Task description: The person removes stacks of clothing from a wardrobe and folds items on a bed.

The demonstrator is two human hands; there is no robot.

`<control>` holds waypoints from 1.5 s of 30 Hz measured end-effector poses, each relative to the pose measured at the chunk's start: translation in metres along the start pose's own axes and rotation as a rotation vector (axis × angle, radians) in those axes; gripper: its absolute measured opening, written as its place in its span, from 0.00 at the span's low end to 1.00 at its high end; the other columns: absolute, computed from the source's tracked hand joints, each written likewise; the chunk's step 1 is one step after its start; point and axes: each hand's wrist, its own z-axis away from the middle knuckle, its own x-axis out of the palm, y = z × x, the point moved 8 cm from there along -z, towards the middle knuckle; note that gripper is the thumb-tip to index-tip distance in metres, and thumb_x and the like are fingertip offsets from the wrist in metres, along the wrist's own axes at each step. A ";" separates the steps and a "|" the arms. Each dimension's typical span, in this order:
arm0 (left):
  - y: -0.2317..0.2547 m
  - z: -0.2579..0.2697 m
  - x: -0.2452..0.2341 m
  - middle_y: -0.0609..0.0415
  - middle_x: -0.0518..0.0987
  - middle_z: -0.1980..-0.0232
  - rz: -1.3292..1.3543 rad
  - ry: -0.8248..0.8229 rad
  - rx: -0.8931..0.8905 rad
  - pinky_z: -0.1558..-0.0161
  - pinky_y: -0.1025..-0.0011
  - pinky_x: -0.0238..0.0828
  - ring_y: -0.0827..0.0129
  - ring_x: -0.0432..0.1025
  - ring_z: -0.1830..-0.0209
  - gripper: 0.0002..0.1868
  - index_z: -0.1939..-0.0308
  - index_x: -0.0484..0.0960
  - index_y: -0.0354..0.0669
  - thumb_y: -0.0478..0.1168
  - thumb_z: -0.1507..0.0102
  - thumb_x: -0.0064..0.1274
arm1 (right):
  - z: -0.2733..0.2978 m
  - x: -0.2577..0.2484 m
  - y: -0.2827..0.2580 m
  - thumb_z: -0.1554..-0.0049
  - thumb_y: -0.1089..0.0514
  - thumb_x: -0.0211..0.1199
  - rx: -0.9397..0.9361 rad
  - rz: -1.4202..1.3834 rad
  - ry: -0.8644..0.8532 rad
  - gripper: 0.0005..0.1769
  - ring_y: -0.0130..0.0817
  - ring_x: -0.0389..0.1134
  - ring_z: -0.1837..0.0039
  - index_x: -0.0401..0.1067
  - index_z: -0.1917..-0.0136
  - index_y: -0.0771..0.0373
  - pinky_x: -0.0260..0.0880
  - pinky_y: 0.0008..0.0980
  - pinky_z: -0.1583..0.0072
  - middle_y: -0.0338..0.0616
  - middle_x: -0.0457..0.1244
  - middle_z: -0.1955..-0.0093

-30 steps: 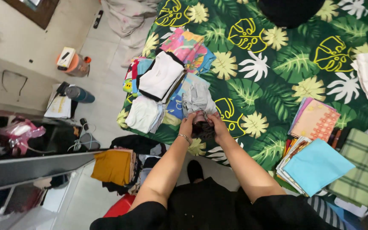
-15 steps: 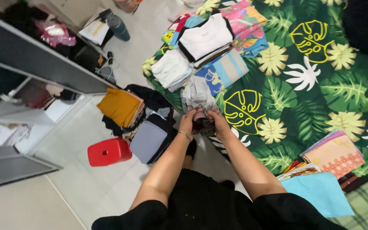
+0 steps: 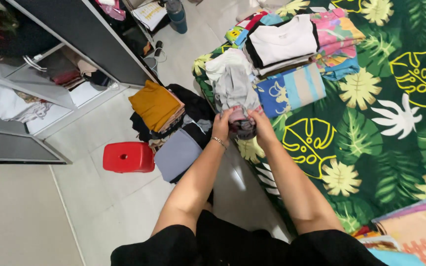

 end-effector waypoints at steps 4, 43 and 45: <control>0.051 -0.083 0.024 0.49 0.76 0.43 -0.081 -0.012 0.142 0.50 0.63 0.68 0.63 0.71 0.46 0.42 0.34 0.68 0.40 0.58 0.45 0.60 | -0.101 0.015 -0.034 0.41 0.55 0.68 -0.205 0.033 -0.096 0.18 0.29 0.67 0.50 0.72 0.39 0.60 0.67 0.31 0.45 0.36 0.66 0.52; -0.130 -0.281 -0.257 0.53 0.82 0.49 -0.292 0.040 0.264 0.66 0.73 0.72 0.72 0.77 0.61 0.28 0.29 0.73 0.47 0.52 0.32 0.49 | -0.179 -0.097 -0.004 0.35 0.62 0.64 -1.071 1.043 0.314 0.45 0.50 0.35 0.09 0.47 0.12 0.56 0.38 0.44 0.14 0.56 0.31 0.10; -0.138 -0.289 -0.280 0.55 0.82 0.50 -0.328 0.090 0.280 0.66 0.74 0.72 0.74 0.78 0.61 0.27 0.30 0.73 0.46 0.52 0.32 0.49 | -0.161 -0.098 0.014 0.34 0.66 0.63 -1.042 0.947 0.254 0.43 0.48 0.36 0.10 0.47 0.13 0.56 0.39 0.45 0.14 0.53 0.32 0.09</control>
